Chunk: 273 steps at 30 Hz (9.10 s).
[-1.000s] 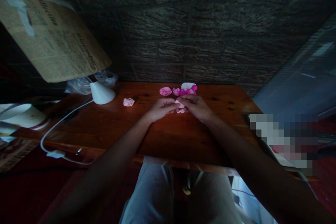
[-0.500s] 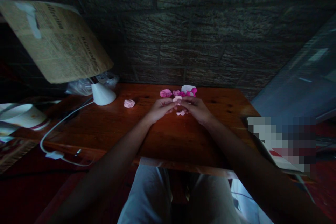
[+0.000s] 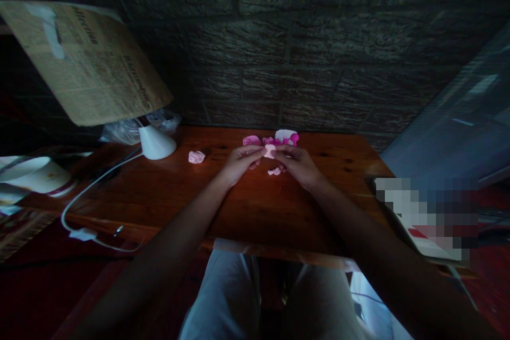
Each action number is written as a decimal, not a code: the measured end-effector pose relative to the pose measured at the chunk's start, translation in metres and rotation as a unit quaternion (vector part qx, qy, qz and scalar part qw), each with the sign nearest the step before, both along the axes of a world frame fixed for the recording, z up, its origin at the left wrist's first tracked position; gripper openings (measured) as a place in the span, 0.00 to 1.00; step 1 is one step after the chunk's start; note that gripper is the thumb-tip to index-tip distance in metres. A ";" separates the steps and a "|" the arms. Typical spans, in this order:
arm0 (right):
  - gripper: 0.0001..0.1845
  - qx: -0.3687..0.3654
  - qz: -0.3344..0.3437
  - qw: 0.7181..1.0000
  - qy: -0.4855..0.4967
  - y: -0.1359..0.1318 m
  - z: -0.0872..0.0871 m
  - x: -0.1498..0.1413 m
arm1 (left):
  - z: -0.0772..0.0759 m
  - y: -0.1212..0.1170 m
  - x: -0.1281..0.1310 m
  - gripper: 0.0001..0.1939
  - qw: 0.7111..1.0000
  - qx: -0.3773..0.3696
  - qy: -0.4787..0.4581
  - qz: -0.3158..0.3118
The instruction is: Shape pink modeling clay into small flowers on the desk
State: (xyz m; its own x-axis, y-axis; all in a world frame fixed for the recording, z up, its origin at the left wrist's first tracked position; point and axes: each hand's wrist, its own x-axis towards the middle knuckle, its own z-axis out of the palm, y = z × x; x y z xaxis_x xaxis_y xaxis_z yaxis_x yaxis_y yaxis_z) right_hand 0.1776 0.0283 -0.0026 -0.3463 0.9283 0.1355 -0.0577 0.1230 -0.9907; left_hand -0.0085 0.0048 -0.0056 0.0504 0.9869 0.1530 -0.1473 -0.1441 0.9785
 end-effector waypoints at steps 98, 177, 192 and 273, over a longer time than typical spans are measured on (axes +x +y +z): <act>0.22 0.045 0.063 0.996 -0.046 0.000 -0.003 0.002 | -0.006 0.002 -0.002 0.23 0.979 0.125 0.163 -0.012; 0.20 0.071 -0.004 0.997 -0.023 0.002 -0.004 0.002 | -0.001 -0.003 0.001 0.21 0.977 0.096 0.181 -0.063; 0.21 0.070 -0.022 0.997 -0.022 0.003 -0.005 0.002 | -0.006 0.000 0.000 0.24 0.991 0.026 0.129 0.007; 0.23 0.046 -0.012 0.998 -0.029 0.000 -0.001 0.000 | -0.007 0.001 -0.002 0.19 0.992 0.025 0.124 -0.025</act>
